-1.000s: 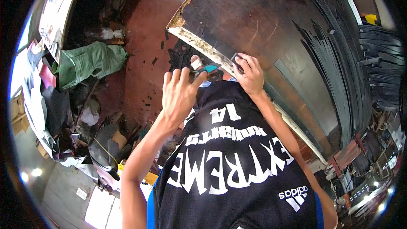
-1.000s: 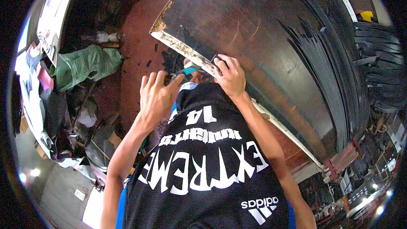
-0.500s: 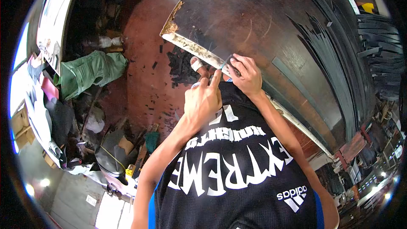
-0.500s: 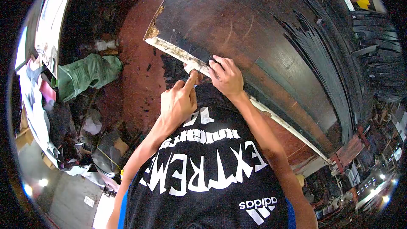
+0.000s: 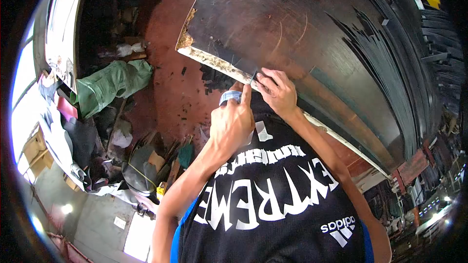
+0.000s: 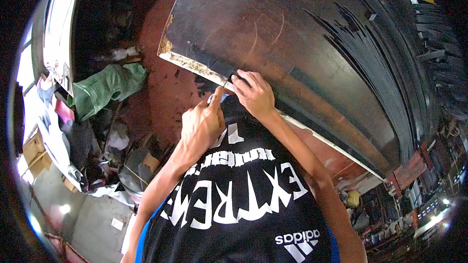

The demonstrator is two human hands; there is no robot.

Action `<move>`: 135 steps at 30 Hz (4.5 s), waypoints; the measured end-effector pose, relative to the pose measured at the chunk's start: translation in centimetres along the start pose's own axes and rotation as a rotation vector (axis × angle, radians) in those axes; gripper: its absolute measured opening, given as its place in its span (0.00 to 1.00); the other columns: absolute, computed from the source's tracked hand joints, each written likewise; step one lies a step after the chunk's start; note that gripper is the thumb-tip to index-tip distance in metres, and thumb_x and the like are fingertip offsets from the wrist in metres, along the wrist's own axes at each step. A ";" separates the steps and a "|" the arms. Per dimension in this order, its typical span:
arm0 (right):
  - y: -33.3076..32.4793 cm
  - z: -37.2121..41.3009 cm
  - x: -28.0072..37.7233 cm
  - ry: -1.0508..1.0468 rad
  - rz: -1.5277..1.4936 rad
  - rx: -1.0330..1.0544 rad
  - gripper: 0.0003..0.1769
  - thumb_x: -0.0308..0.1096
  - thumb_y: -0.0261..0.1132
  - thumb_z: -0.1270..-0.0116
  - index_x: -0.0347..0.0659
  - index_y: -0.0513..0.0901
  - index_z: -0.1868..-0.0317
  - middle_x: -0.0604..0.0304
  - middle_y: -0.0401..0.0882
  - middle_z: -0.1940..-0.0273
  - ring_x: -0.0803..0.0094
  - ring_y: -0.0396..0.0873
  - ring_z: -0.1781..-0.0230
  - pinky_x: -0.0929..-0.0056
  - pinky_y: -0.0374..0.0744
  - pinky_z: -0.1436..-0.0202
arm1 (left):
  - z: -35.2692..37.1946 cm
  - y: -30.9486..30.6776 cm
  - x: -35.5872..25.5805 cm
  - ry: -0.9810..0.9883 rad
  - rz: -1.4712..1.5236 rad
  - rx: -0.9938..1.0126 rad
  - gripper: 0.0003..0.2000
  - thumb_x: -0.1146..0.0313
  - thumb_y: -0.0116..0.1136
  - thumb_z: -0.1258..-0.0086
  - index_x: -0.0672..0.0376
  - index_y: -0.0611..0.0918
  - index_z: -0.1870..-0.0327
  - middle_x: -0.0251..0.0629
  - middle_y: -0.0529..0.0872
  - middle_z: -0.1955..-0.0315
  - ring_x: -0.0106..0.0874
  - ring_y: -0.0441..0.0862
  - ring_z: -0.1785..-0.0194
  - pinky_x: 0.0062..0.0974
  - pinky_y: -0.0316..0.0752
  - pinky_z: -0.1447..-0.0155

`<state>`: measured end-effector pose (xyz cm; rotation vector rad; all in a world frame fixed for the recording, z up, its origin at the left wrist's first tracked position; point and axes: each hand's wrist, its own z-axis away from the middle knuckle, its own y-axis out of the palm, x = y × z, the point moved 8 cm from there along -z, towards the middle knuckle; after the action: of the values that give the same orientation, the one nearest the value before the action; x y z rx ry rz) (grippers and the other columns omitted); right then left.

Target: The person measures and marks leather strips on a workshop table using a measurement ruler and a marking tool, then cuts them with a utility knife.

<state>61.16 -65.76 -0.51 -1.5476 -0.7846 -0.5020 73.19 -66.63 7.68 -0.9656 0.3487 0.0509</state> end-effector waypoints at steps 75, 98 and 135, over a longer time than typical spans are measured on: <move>-0.2 -1.1 0.4 -0.028 0.011 0.035 0.16 0.27 0.72 0.44 0.43 0.84 0.54 0.58 0.83 0.52 0.57 0.82 0.52 0.63 0.83 0.50 | 2.2 5.6 3.3 0.024 0.138 -0.219 0.35 0.76 0.60 0.39 0.46 0.71 0.26 0.44 0.83 0.70 0.43 0.83 0.78 0.39 0.79 0.76; 0.2 -1.1 -0.3 0.034 -0.064 0.102 0.11 0.29 0.69 0.38 0.45 0.85 0.54 0.57 0.83 0.50 0.58 0.82 0.52 0.65 0.83 0.49 | -0.5 1.0 0.0 -0.134 0.010 0.142 0.34 0.73 0.59 0.38 0.50 0.67 0.27 0.56 0.85 0.75 0.52 0.84 0.77 0.48 0.79 0.75; 0.2 -0.5 -0.3 0.036 -0.039 0.054 0.16 0.28 0.74 0.45 0.43 0.84 0.55 0.56 0.82 0.47 0.54 0.83 0.51 0.61 0.83 0.49 | 0.5 2.9 1.3 -0.102 0.057 0.074 0.32 0.74 0.58 0.40 0.54 0.71 0.30 0.58 0.86 0.71 0.52 0.85 0.76 0.47 0.81 0.73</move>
<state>61.23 -66.34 -0.79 -1.4717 -0.7961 -0.5317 73.96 -64.72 5.20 -0.8767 0.2821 0.1379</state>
